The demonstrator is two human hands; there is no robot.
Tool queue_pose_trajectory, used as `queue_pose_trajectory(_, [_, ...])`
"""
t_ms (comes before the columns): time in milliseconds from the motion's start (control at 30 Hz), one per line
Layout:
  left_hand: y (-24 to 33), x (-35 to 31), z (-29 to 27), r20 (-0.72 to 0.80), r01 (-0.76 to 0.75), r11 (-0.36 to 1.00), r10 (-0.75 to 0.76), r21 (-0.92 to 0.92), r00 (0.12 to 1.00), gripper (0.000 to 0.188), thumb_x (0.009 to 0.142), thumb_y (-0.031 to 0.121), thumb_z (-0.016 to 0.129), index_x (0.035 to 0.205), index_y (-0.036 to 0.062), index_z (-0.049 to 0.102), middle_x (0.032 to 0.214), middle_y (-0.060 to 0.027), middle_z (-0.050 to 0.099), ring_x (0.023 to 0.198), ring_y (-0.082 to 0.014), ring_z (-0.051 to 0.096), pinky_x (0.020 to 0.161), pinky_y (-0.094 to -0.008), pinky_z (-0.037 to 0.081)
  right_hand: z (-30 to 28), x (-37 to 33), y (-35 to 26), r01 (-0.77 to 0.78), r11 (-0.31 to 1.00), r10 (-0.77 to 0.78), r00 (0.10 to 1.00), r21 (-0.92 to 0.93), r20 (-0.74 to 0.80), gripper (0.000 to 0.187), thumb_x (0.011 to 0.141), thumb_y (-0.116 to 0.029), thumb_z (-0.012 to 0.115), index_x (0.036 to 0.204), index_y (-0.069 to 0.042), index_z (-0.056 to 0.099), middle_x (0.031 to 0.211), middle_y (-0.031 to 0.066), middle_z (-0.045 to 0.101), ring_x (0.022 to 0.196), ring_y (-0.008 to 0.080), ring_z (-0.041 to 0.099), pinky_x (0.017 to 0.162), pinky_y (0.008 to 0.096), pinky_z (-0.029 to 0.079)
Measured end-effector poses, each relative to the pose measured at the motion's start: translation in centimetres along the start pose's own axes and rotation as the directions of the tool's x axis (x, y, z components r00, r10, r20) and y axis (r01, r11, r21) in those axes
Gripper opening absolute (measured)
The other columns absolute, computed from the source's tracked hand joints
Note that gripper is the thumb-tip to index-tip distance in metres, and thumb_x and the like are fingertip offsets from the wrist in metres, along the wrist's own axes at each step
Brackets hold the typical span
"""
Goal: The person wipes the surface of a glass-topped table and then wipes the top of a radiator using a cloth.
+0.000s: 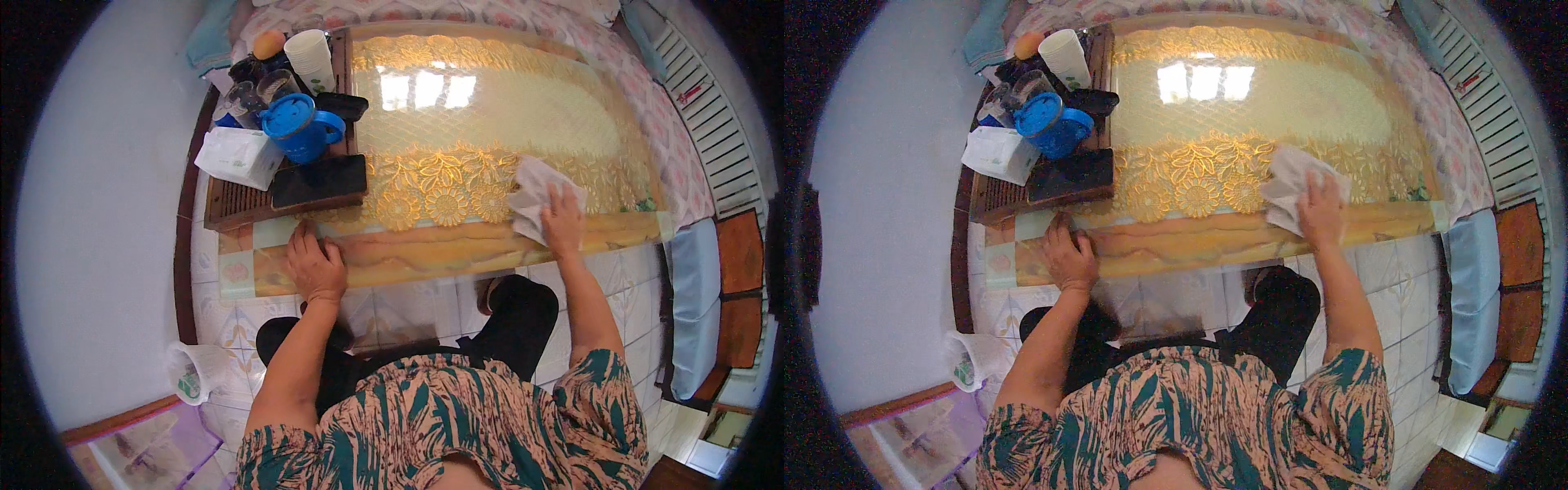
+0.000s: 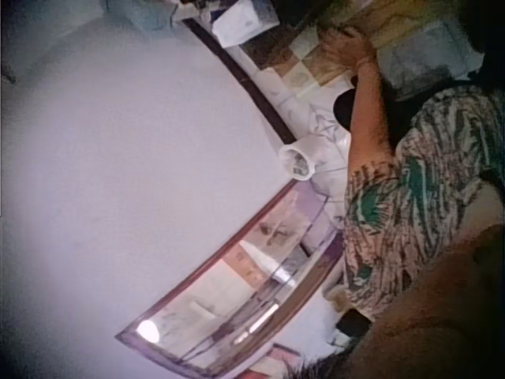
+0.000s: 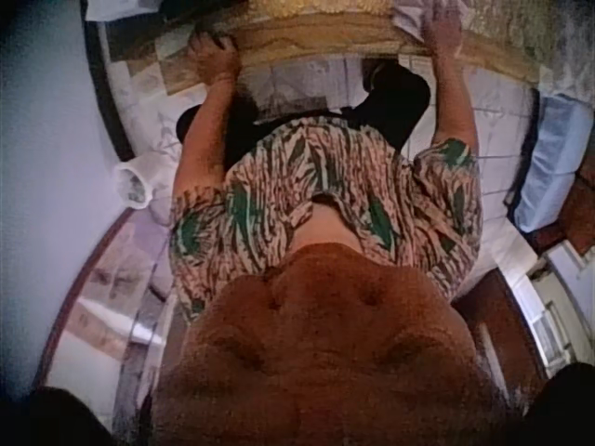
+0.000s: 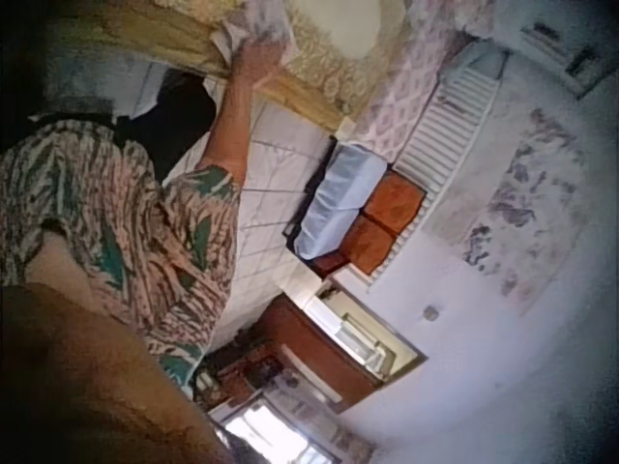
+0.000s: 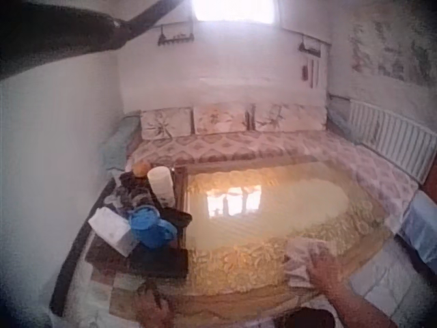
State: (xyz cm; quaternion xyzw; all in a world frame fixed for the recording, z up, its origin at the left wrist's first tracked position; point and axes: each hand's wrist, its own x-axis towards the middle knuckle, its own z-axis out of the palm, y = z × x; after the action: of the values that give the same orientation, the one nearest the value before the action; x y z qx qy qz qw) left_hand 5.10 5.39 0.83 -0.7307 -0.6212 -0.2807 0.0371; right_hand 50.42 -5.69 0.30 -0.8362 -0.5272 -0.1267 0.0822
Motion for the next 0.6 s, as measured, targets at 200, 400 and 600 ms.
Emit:
queue_pose_trajectory(200, [-0.6,-0.4,0.2,-0.003,0.006,1.000,-0.006,0.017,1.000,0.044,0.082,0.021,0.054,0.123,0.0054,0.054,0.130,-0.0115,0.051,0.121,-0.0306,0.046,0.100,-0.0452,0.034,-2.8,0.8,-0.7,-0.360,0.930,0.367,0.901,-0.073,0.232,0.066,0.082,-0.048,0.055,0.141,-0.022,0.042,0.149,0.0167,0.029,0.135,0.0377,0.028,0.101,0.0649,0.025])
queue_pose_trajectory(400, [-0.7,-0.4,0.0,0.009,0.009,1.000,-0.009,0.012,1.000,0.045,0.080,0.021,0.055,0.122,0.0049,0.054,0.131,-0.0110,0.051,0.121,-0.0308,0.046,0.100,-0.0455,0.034,-1.2,-0.1,-3.8,-0.314,0.943,0.320,0.946,-0.107,0.047,0.071,0.076,-0.051,0.060,0.139,-0.023,0.045,0.146,0.0141,0.035,0.131,0.0373,0.034,0.096,0.0671,0.026])
queue_pose_trajectory(600, [-0.2,-0.1,-0.3,0.027,0.025,0.998,-0.026,0.054,0.999,0.045,0.079,0.020,0.056,0.121,0.0050,0.054,0.129,-0.0109,0.052,0.121,-0.0312,0.045,0.099,-0.0453,0.035,-0.3,-0.2,1.0,-0.168,0.986,0.168,0.984,0.014,-0.060,0.063,0.074,-0.036,0.061,0.134,-0.021,0.051,0.142,0.0088,0.043,0.123,0.0359,0.040,0.098,0.0558,0.032])
